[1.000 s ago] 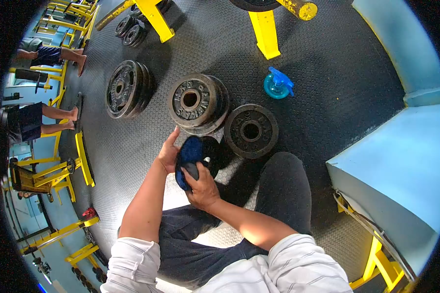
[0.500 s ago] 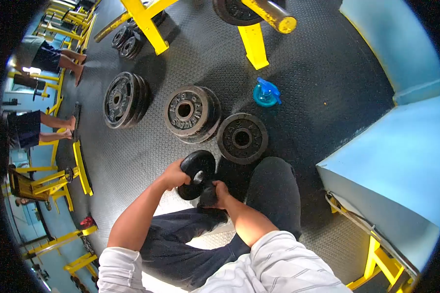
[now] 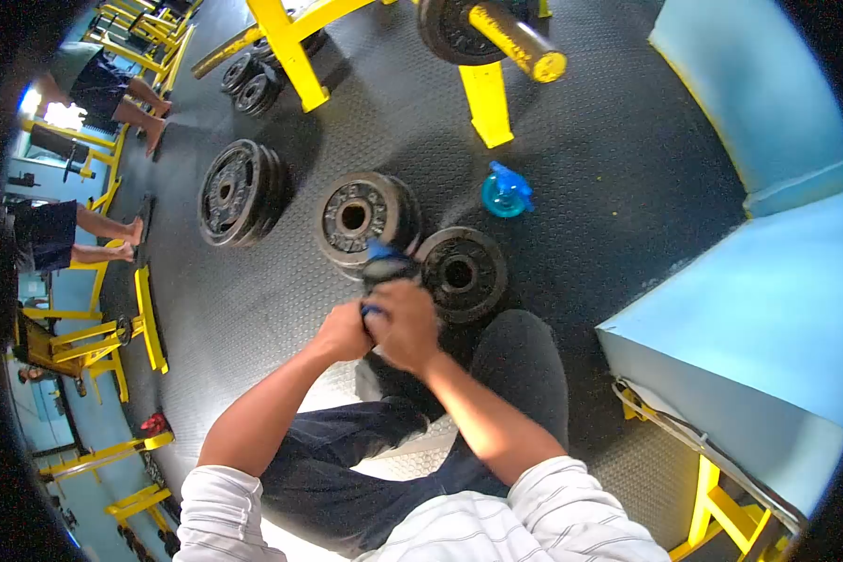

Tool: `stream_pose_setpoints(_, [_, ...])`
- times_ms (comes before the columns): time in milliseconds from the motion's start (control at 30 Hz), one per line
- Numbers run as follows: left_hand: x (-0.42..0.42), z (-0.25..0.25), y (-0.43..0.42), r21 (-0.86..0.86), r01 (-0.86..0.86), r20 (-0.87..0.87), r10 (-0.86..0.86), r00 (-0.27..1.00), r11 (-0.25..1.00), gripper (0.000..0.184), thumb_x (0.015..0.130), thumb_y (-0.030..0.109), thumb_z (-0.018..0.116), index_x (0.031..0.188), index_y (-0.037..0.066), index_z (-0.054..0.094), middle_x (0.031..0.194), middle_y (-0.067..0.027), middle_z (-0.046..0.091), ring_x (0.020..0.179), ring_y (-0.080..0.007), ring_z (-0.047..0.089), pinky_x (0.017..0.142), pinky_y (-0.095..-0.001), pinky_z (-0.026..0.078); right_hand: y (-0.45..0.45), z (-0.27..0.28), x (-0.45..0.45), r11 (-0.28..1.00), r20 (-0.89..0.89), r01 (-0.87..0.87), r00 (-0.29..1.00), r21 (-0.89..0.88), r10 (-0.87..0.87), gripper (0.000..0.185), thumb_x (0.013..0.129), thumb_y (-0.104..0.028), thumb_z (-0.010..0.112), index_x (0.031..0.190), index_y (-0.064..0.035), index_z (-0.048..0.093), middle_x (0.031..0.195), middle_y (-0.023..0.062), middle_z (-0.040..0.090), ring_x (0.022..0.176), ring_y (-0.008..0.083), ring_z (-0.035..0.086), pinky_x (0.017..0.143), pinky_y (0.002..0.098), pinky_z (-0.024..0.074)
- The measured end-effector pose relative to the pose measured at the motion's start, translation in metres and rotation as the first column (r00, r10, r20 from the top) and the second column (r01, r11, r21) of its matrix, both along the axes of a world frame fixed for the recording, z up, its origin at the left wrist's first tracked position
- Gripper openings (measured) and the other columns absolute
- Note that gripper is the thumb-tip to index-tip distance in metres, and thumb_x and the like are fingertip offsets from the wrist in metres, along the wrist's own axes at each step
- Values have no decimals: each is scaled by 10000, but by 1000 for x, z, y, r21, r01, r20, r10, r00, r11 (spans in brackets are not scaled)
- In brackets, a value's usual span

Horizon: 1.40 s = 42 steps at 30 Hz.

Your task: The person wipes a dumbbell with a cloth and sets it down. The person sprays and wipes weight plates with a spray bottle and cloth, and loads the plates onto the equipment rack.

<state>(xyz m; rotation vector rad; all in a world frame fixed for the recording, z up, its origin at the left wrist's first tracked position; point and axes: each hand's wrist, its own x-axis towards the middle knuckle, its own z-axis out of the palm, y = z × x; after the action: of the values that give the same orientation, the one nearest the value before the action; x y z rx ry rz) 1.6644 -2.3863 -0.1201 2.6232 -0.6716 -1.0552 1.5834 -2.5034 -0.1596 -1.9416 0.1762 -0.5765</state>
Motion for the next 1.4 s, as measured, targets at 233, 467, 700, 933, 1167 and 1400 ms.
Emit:
stream_pose_setpoints(233, [-8,-12,2,213,43,39,-52,998,976,332,681,133,635,987,13,590,961,-260,630,954,-425,589,797,-469,477,-28,-10,-18,678,-361,89,892,729,271,245,811,-182,570,874,39,656,741,137,644,721,132,578,689,294,455])
stream_pose_setpoints(467, [-8,-14,1,223,78,-18,-76,997,972,367,683,75,613,1036,-9,561,975,-257,635,954,-426,603,826,-471,489,-41,-40,-11,802,-471,210,716,-559,-516,579,809,-307,620,1274,-3,456,1270,287,459,1178,400,447,988,451,371])
stream_pose_setpoints(700, [-22,70,-16,187,98,-75,-85,993,977,382,642,148,670,993,10,604,921,-246,644,918,-404,614,795,-460,483,-19,-4,-69,609,-562,240,714,756,417,793,802,-362,688,1381,-13,275,1213,228,512,1134,344,510,908,456,429])
stream_pose_setpoints(933, [-34,199,-41,-206,-23,-89,5,996,978,445,676,183,729,1035,-36,586,895,-230,651,883,-368,639,765,-402,491,-23,21,-73,-119,-86,121,960,985,265,714,851,-500,615,1346,-51,365,1258,93,521,1110,239,533,912,410,459])
stream_pose_setpoints(1167, [-28,202,-122,-574,205,324,-10,946,793,459,688,132,770,1073,-27,579,937,-176,605,899,-267,616,799,-345,474,-130,66,-45,219,42,32,944,975,-326,485,887,-413,620,1106,10,534,1059,80,603,978,183,576,845,333,482])
stream_pose_setpoints(1400, [29,225,-246,-716,428,511,-4,860,552,449,743,110,698,1173,63,579,966,-217,593,907,-392,593,810,-430,476,-239,107,20,266,91,54,859,963,-504,535,889,-481,578,1106,7,548,1057,104,614,938,191,612,822,336,509])
